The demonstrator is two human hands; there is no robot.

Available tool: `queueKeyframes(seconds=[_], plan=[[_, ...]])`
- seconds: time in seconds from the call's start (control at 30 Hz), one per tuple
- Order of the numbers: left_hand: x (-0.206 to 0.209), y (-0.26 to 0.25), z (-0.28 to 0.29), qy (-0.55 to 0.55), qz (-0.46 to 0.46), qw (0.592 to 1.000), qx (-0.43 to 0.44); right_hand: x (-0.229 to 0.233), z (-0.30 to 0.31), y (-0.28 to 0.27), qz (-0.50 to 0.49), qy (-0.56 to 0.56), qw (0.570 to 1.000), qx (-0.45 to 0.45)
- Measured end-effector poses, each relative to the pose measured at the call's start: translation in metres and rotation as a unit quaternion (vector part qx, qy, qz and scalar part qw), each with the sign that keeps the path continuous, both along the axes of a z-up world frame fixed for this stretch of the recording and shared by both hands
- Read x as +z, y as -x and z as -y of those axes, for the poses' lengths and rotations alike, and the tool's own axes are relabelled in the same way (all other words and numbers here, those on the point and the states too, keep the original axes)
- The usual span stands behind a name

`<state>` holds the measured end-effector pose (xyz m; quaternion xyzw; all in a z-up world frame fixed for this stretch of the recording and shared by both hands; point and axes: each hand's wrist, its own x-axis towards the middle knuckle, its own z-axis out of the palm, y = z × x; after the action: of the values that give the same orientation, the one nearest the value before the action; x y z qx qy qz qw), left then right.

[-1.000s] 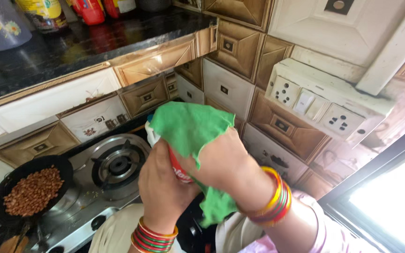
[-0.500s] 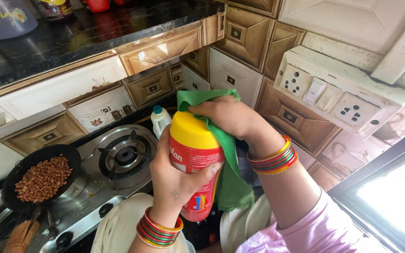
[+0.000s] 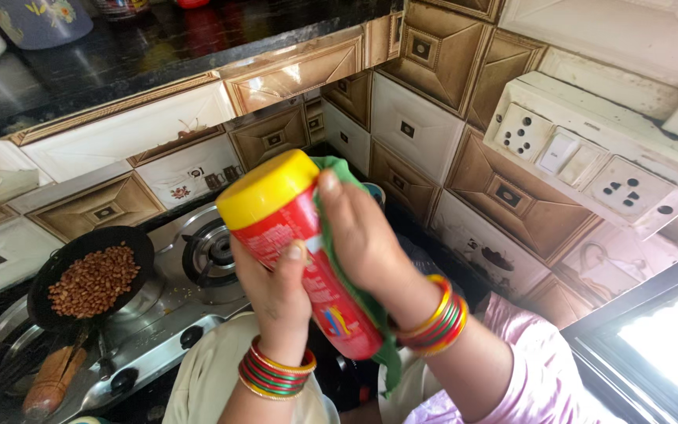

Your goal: The person wipes a red powdered drink container and its yellow lid with a green cloth, opens the container and pours some powder into the lid, then wipes the shelf with a gray towel and arranges the containers on the shelf.

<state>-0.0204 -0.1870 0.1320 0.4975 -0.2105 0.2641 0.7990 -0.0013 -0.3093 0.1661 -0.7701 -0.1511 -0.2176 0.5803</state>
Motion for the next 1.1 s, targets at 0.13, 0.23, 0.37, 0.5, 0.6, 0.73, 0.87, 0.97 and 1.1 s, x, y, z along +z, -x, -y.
queueKeyframes(seconds=[0.13,0.23,0.37,0.5,0.6,0.73,0.87,0.97,1.1], plan=[[0.006,-0.011,-0.014,-0.030,-0.024,0.994,0.100,-0.013,-0.029,0.044,0.145,0.215,0.962,-0.081],[0.010,-0.014,-0.021,-0.065,0.003,0.991,0.115,-0.020,-0.036,0.051,0.243,0.204,0.947,-0.044],[0.011,-0.016,-0.027,-0.053,0.020,0.996,0.075,-0.021,-0.032,0.038,0.272,0.196,0.941,-0.034],[0.007,-0.021,-0.035,-0.035,0.006,0.999,0.010,-0.005,-0.025,0.021,0.212,0.162,0.964,0.014],[-0.005,-0.026,-0.037,-0.011,0.019,0.997,-0.070,0.007,-0.013,0.011,0.148,0.079,0.977,0.131],[-0.018,-0.033,-0.033,0.077,-0.051,0.982,-0.164,0.015,-0.004,0.009,0.134,0.077,0.973,0.173],[-0.029,-0.034,-0.024,0.190,-0.056,0.921,-0.336,0.002,0.002,0.009,0.028,-0.107,0.943,0.314],[-0.031,-0.033,-0.014,0.215,-0.095,0.894,-0.381,-0.014,0.009,-0.003,0.000,-0.253,0.901,0.354],[-0.019,-0.030,-0.008,0.003,-0.146,0.952,-0.268,-0.028,0.044,-0.029,-0.111,-0.295,0.855,0.413]])
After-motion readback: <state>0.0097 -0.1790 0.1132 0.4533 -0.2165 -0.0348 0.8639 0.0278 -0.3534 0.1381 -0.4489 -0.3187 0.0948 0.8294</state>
